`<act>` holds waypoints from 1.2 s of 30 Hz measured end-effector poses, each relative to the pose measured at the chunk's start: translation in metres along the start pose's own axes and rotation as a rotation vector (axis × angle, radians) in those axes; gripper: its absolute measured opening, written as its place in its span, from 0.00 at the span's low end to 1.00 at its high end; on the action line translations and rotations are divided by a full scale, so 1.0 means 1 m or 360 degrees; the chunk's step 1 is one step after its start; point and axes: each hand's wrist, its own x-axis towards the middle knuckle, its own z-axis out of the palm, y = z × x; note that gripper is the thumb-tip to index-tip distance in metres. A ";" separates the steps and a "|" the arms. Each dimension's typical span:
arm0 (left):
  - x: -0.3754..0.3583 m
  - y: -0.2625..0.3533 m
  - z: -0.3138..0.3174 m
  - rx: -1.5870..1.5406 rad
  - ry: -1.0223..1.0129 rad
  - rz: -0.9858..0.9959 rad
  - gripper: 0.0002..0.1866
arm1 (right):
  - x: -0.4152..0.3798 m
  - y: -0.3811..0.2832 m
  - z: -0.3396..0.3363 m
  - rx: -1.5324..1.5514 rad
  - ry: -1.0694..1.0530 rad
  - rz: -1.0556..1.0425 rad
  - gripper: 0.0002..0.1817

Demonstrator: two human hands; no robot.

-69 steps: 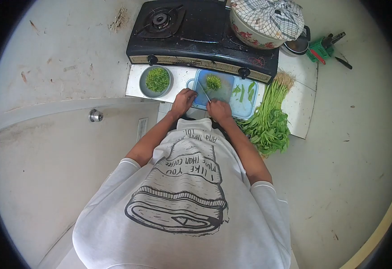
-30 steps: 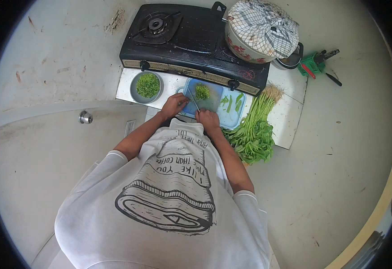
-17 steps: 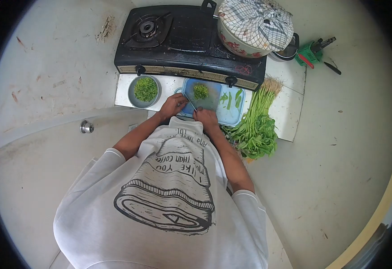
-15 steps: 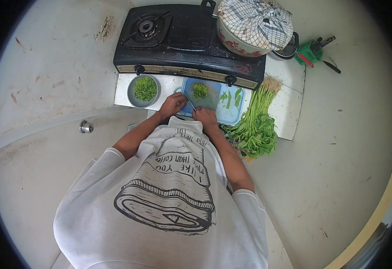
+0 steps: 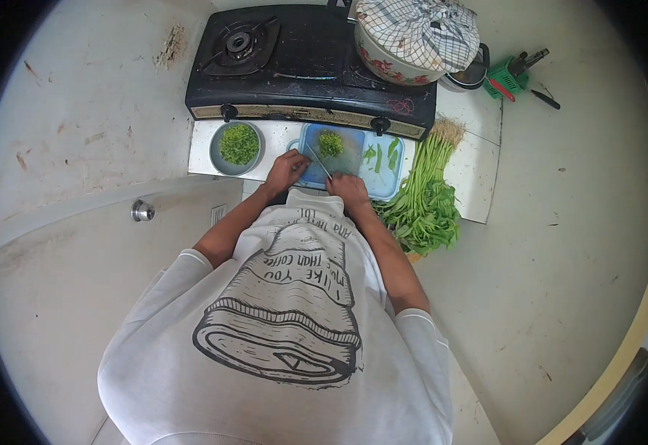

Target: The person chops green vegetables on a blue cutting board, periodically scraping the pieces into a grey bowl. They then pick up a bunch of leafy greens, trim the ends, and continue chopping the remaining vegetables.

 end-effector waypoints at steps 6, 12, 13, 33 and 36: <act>0.000 -0.001 -0.003 0.0000 0.0011 0.0089 0.06 | 0.003 -0.011 0.002 -0.0002 0.0014 -0.0043 0.24; 0.001 0.005 -0.009 -0.0062 -0.0054 0.0039 0.06 | 0.004 -0.021 0.007 -0.0028 -0.0007 0.0033 0.22; 0.001 0.004 -0.009 -0.0059 -0.0057 0.0029 0.06 | 0.004 -0.023 0.006 -0.0040 -0.0018 0.0055 0.22; 0.002 -0.004 0.005 -0.0049 0.0070 -0.0046 0.06 | 0.007 -0.019 0.016 -0.0054 0.0133 0.0113 0.22; 0.002 -0.004 0.006 -0.0023 0.0070 -0.0054 0.06 | 0.007 -0.028 0.013 -0.0085 0.0129 0.0073 0.22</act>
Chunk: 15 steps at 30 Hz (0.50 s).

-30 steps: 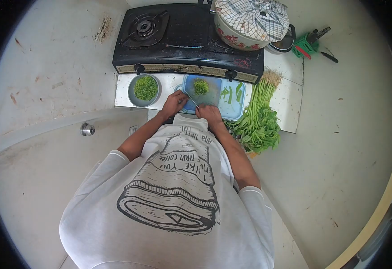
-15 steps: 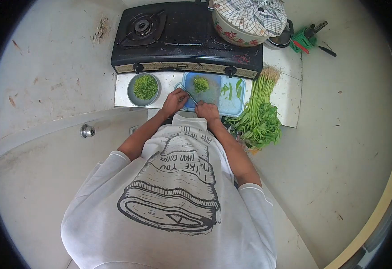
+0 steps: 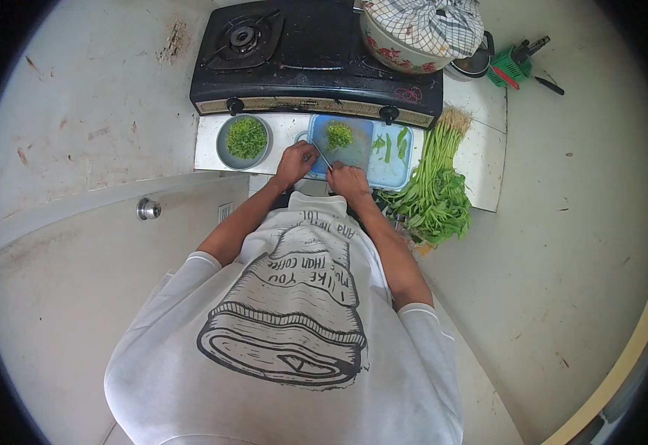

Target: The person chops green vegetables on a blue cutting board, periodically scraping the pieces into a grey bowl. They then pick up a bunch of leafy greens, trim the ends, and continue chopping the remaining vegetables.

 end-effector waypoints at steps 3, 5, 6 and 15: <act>-0.002 0.003 -0.002 0.0005 0.0000 -0.0038 0.05 | 0.000 -0.002 0.004 -0.0009 0.0014 -0.0010 0.22; -0.003 0.003 -0.001 0.0026 0.0030 0.0009 0.05 | -0.001 -0.001 0.007 -0.0006 0.0024 -0.0010 0.22; -0.004 0.003 0.000 0.0037 0.0044 0.0033 0.06 | -0.001 -0.002 0.009 -0.0021 0.0019 -0.0001 0.22; -0.005 0.002 -0.007 0.0040 -0.0005 0.0153 0.06 | 0.007 -0.004 0.012 0.0044 0.0033 0.0018 0.22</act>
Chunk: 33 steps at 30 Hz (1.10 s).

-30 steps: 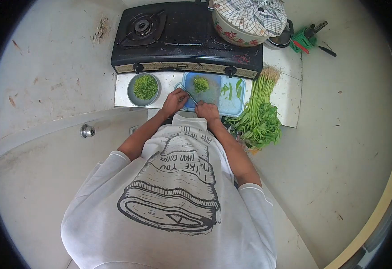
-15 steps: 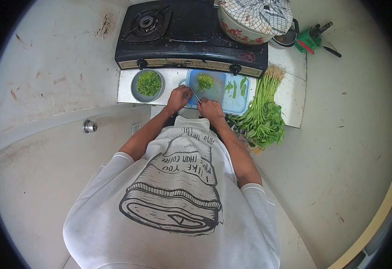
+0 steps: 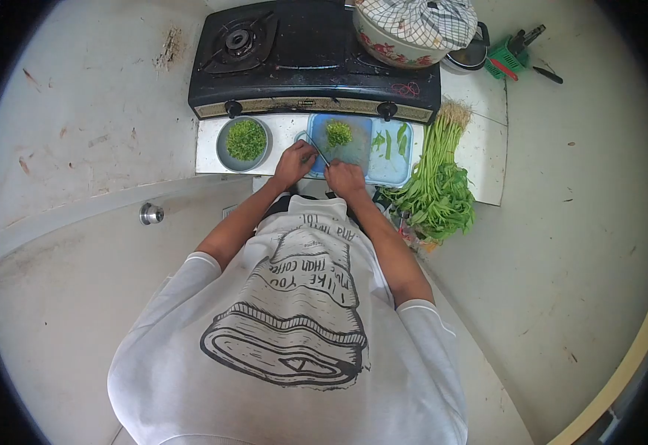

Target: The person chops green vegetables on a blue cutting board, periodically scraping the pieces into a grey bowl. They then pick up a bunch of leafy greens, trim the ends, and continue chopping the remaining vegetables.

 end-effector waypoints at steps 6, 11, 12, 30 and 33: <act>0.005 0.005 -0.004 0.0099 -0.0040 0.0015 0.06 | -0.008 0.007 0.008 -0.0025 0.0067 0.0046 0.23; 0.006 0.008 0.000 0.0041 -0.0024 -0.0160 0.04 | -0.007 0.010 0.007 0.0057 0.0085 0.0061 0.23; 0.007 0.006 0.001 0.0034 -0.0023 -0.0185 0.04 | -0.006 0.009 0.005 0.0048 0.0073 0.0062 0.23; -0.002 0.008 0.003 0.0125 0.0076 -0.0105 0.05 | 0.001 -0.001 0.002 -0.0007 0.0032 0.0019 0.22; -0.004 0.009 0.001 0.0144 0.0045 -0.0140 0.05 | -0.003 0.004 0.002 0.0021 0.0081 0.0034 0.22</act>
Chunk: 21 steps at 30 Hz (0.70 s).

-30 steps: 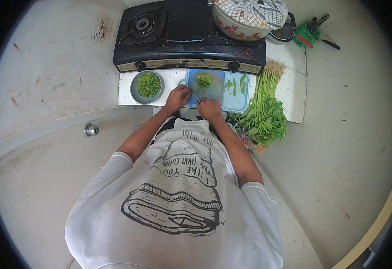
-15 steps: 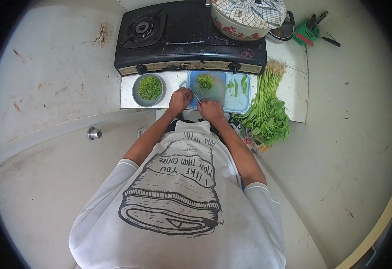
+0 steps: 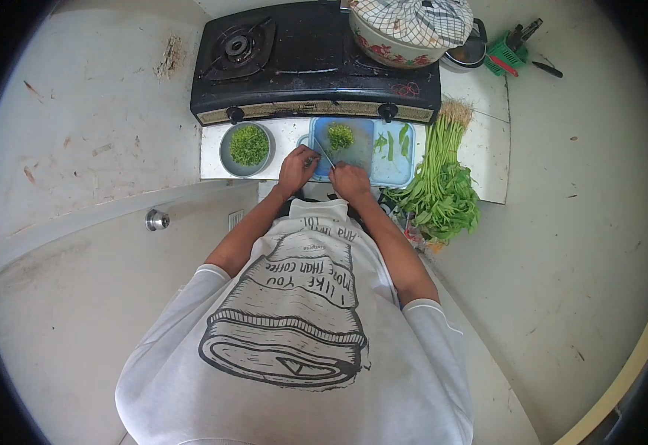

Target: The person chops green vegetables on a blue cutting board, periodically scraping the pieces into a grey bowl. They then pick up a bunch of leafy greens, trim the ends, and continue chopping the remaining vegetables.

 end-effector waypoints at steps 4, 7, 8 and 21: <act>0.002 0.001 0.001 -0.0095 -0.0026 -0.0106 0.05 | -0.003 0.003 0.004 0.0001 -0.0005 0.0015 0.24; 0.003 0.002 -0.002 -0.0090 -0.0037 -0.0112 0.05 | -0.005 0.000 0.001 -0.0002 -0.0055 -0.0013 0.24; 0.003 0.004 -0.003 -0.0074 -0.0045 -0.0114 0.05 | -0.005 -0.002 -0.001 -0.0001 -0.0064 -0.0031 0.24; -0.004 0.005 -0.001 0.0004 0.0005 -0.0048 0.06 | 0.005 -0.006 0.008 0.0003 -0.0102 -0.0011 0.23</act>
